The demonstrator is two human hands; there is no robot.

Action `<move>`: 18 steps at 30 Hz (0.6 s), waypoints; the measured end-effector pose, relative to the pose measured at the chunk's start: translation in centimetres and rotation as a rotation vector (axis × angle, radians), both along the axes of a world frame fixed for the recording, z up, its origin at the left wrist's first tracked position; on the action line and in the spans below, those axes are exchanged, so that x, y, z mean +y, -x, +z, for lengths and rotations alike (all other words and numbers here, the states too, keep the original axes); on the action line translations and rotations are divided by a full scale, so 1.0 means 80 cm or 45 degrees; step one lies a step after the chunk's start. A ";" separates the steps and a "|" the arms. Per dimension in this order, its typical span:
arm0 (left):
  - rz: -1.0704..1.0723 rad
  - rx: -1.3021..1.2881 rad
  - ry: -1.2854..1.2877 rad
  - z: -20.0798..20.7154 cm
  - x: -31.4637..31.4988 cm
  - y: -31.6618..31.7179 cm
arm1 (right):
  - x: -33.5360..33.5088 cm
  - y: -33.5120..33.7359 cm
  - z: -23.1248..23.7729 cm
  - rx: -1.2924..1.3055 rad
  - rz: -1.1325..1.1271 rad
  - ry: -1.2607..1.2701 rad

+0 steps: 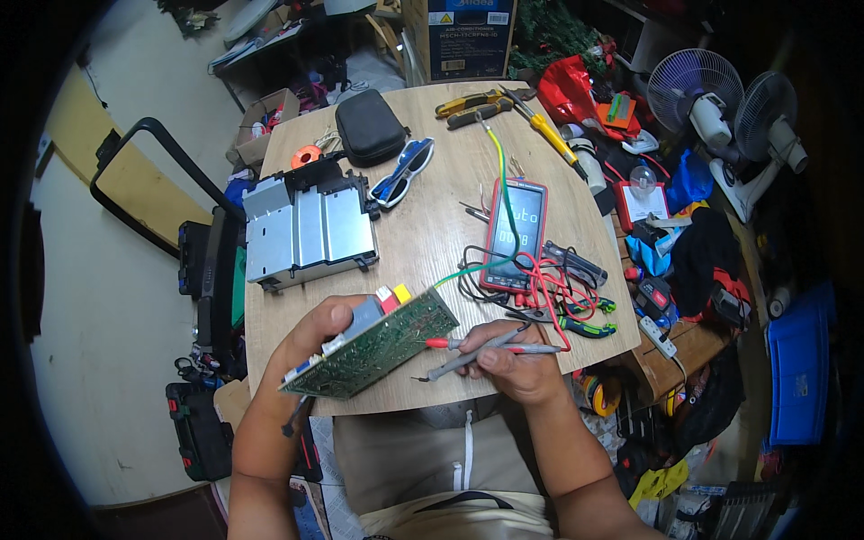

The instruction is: The person holds a green circuit board and uses a multimeter to test various points on it. They flip the board over to access different components and continue measuring with the multimeter probes.

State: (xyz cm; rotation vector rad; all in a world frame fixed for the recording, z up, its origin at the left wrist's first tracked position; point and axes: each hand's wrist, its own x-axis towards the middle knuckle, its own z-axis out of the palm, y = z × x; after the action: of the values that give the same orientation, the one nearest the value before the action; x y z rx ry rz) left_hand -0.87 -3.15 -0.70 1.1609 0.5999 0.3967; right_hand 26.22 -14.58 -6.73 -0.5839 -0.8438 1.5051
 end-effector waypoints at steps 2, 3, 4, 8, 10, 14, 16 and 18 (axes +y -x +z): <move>0.180 -0.041 0.357 -0.002 -0.002 0.004 | 0.001 -0.001 -0.001 0.026 0.003 -0.014; 0.267 -0.061 0.537 -0.005 -0.004 0.003 | 0.001 -0.002 -0.001 0.041 0.003 -0.019; 0.319 -0.040 0.651 -0.006 -0.004 0.005 | 0.002 -0.002 -0.002 0.056 0.000 -0.024; 0.403 -0.220 0.964 -0.015 -0.004 0.005 | 0.001 -0.004 -0.004 0.067 -0.003 -0.051; 0.279 -0.322 0.946 -0.023 0.003 0.006 | 0.000 -0.005 -0.004 0.091 0.012 -0.042; 0.106 -0.565 1.137 -0.038 0.015 0.008 | -0.001 -0.005 -0.003 0.092 0.000 -0.047; 0.177 -0.494 1.094 -0.041 0.014 0.009 | -0.001 -0.004 -0.002 0.109 0.015 -0.052; 0.211 -0.473 1.080 -0.039 0.010 0.009 | -0.002 -0.004 -0.001 0.095 -0.002 -0.047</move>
State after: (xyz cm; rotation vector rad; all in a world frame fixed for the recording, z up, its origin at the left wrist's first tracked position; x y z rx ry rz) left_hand -1.59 -2.39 -3.82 0.2162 0.4602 0.4238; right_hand 26.55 -14.77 -6.81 -0.4981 -0.8114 1.4983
